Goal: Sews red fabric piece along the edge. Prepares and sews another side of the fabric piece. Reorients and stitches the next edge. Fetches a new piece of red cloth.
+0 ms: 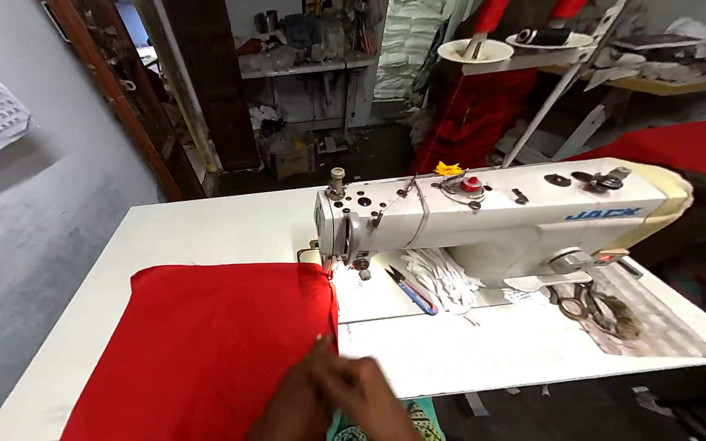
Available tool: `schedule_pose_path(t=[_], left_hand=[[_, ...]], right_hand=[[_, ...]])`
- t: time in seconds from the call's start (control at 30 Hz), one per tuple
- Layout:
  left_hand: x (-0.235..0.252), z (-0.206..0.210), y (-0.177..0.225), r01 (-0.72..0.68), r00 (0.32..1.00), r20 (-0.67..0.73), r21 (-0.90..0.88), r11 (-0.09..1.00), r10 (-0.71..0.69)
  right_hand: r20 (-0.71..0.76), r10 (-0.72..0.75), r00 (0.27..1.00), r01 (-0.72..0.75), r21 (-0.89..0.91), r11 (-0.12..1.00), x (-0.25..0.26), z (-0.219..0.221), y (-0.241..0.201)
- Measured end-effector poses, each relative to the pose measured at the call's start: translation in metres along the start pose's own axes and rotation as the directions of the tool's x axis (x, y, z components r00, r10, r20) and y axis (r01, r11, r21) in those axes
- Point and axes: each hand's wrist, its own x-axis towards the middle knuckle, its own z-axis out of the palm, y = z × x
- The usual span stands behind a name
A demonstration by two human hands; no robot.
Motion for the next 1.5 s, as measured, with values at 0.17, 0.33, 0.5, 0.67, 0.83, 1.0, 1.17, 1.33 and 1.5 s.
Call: schedule_pose_path(t=[0.17,0.33,0.5,0.67,0.83,1.0,1.17,1.33,1.5], left_hand=[[-0.010,0.028,0.033,0.098,0.995,0.001,-0.069,0.993,-0.098],[-0.005,0.040,0.016,0.054,0.985,-0.155,-0.147,0.988,-0.077],[0.000,0.048,0.011,0.003,0.967,-0.248,-0.220,0.975,-0.059],[-0.003,0.046,0.018,0.027,0.970,-0.230,-0.239,0.971,-0.083],[-0.005,0.051,0.018,0.011,0.972,-0.225,-0.248,0.969,-0.069],[-0.007,0.050,0.017,0.015,0.969,-0.228,-0.311,0.950,-0.090],[-0.001,0.054,0.013,-0.075,0.956,-0.292,-0.349,0.934,-0.032],[-0.017,0.051,0.015,-0.011,0.894,-0.446,-0.114,0.993,-0.041],[-0.019,0.009,-0.097,0.381,0.721,-0.652,0.093,0.920,-0.233]], right_hand=[[-0.435,0.063,0.898,-0.294,-0.489,0.821,0.083,-0.005,0.089],[-0.458,-0.056,0.887,-0.220,-0.527,0.821,0.091,-0.002,0.101],[-0.467,-0.072,0.881,-0.210,-0.523,0.826,0.083,-0.001,0.103],[-0.432,-0.057,0.900,-0.213,-0.549,0.808,0.078,-0.003,0.100],[-0.431,-0.115,0.895,-0.168,-0.565,0.808,0.073,-0.001,0.103],[-0.400,-0.106,0.910,-0.153,-0.564,0.812,0.067,-0.002,0.102],[-0.364,-0.060,0.929,-0.164,-0.552,0.818,0.070,-0.004,0.098],[-0.285,0.037,0.958,-0.199,-0.564,0.802,0.088,-0.016,0.091],[0.233,0.131,0.964,-0.078,-0.224,0.971,0.043,-0.040,0.073]])
